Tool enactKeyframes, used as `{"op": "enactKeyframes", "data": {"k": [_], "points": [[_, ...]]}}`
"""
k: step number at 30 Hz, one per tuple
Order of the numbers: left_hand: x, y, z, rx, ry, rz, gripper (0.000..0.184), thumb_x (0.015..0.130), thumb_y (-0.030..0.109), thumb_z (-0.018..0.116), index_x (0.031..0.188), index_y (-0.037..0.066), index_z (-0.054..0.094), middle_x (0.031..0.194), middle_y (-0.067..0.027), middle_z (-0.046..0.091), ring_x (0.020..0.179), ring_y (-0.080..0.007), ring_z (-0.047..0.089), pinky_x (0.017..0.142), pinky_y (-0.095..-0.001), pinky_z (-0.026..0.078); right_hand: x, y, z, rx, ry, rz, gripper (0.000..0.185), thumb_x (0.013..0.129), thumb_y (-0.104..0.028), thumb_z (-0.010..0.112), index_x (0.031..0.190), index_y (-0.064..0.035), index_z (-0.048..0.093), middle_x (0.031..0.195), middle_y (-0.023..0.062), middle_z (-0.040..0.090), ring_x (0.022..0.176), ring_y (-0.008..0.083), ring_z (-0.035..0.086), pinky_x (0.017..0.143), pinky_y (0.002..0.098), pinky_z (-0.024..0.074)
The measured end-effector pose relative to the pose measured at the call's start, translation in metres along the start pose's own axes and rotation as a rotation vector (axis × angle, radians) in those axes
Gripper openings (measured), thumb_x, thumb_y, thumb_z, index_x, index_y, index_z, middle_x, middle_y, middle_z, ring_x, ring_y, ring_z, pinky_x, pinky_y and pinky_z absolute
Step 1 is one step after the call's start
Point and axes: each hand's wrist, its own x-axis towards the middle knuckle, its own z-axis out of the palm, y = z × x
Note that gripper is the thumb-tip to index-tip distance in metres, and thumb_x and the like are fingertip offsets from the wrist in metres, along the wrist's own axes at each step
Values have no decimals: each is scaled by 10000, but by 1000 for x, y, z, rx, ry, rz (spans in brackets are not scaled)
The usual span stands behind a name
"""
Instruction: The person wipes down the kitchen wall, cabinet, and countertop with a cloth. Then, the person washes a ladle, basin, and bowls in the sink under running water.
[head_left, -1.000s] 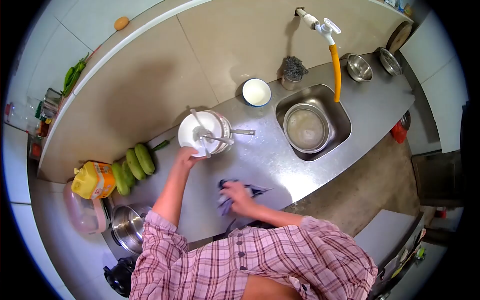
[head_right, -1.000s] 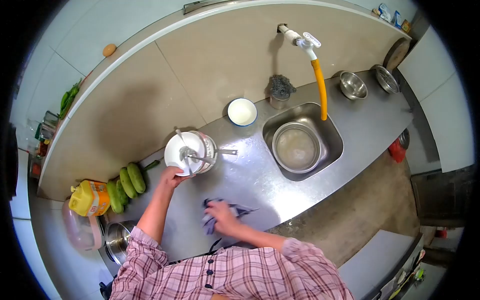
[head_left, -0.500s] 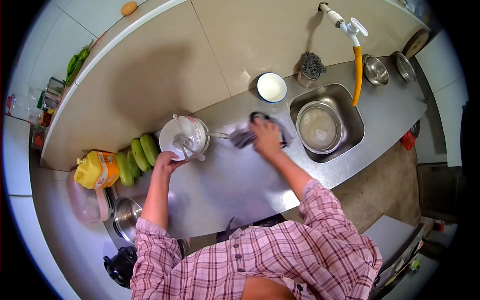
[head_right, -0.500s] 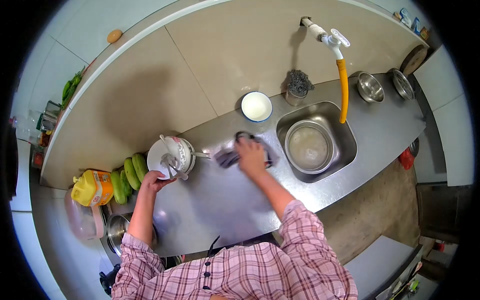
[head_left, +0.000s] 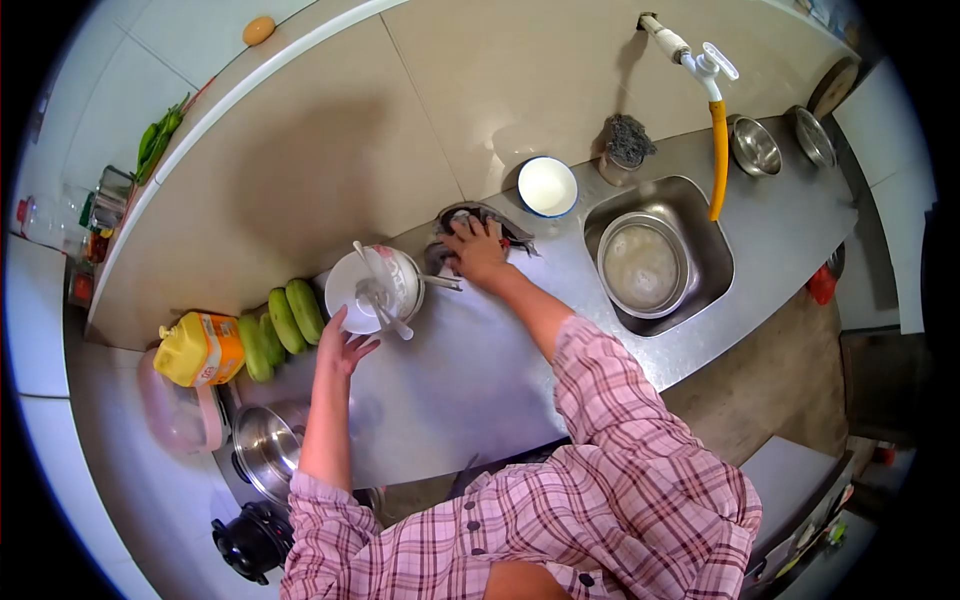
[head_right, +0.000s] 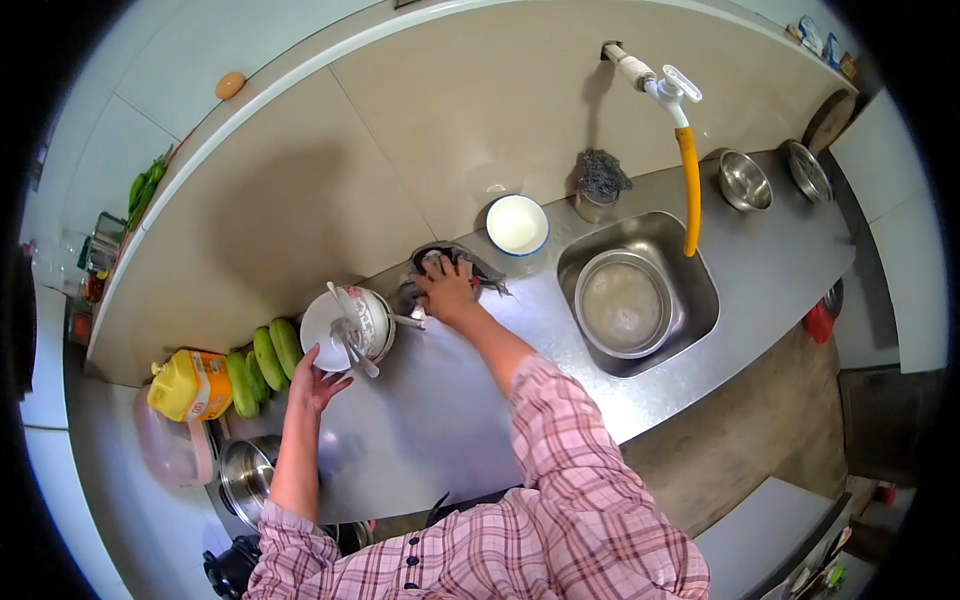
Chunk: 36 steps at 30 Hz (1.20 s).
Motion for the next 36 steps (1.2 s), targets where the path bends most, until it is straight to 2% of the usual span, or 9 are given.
{"op": "enactKeyframes", "data": {"k": [2,4,7,11,16,19,23,26,36], "points": [[-10,3,-3,89,133,195,661,891,299,658,1398,-4,360,1340,-181,500,1225,-359,510,963,-532,471,0,6,7,-70,-96,-27,538,914,-447,545,1391,-202,501,1519,73,378,1402,360,311,1134,592,176],[-32,4,2,163,298,452,647,886,210,669,1402,-9,346,1368,-176,472,1234,-311,501,1008,-479,433,-16,22,7,-111,-15,48,515,912,-427,553,1372,-198,520,1504,77,398,1393,354,326,1134,584,185],[-59,6,13,177,214,903,516,903,40,601,1368,-7,382,1347,-170,495,1206,-253,518,1028,-393,412,-59,39,-5,-134,123,169,458,889,-381,588,1302,-182,577,1448,79,455,1340,353,380,1104,570,235],[-93,-5,55,147,-129,1010,426,908,-55,535,1316,-19,420,1291,-159,539,1162,-229,547,989,-336,446,-143,57,-35,-215,216,281,410,861,-329,627,1240,-174,610,1372,75,506,1266,359,436,1011,528,329],[-120,-47,114,260,-445,872,332,923,-9,545,1251,11,500,1185,-118,607,1035,-192,605,869,-304,508,-226,25,-43,-264,349,491,257,821,-164,586,1050,-53,616,1220,158,551,1009,359,504,828,518,392],[-120,-76,142,313,-612,732,347,906,-22,558,1247,16,500,1208,-120,594,1030,-180,598,897,-302,486,-258,-56,-22,-172,270,272,241,795,-168,588,1004,-58,635,1229,152,552,1039,347,504,830,521,403],[-97,-103,175,473,-585,654,387,901,50,601,1269,0,490,1188,-143,592,1023,-193,602,806,-305,528,-305,-125,-9,77,70,71,435,765,-245,657,1191,-160,631,1261,66,547,1107,288,468,867,437,377],[-69,-111,195,549,-523,567,455,921,106,601,1322,-30,436,1192,-181,574,995,-230,640,790,-323,550,-351,-85,-36,85,96,-20,497,746,-294,692,1227,-199,610,1298,31,534,1151,261,459,889,425,373],[-19,-108,297,335,-387,156,769,898,388,663,1409,-44,286,1305,-279,440,933,-339,656,748,-381,589,-455,227,-164,-452,256,577,489,789,-221,630,1276,-241,592,1351,83,496,1163,341,460,969,520,348]]}}
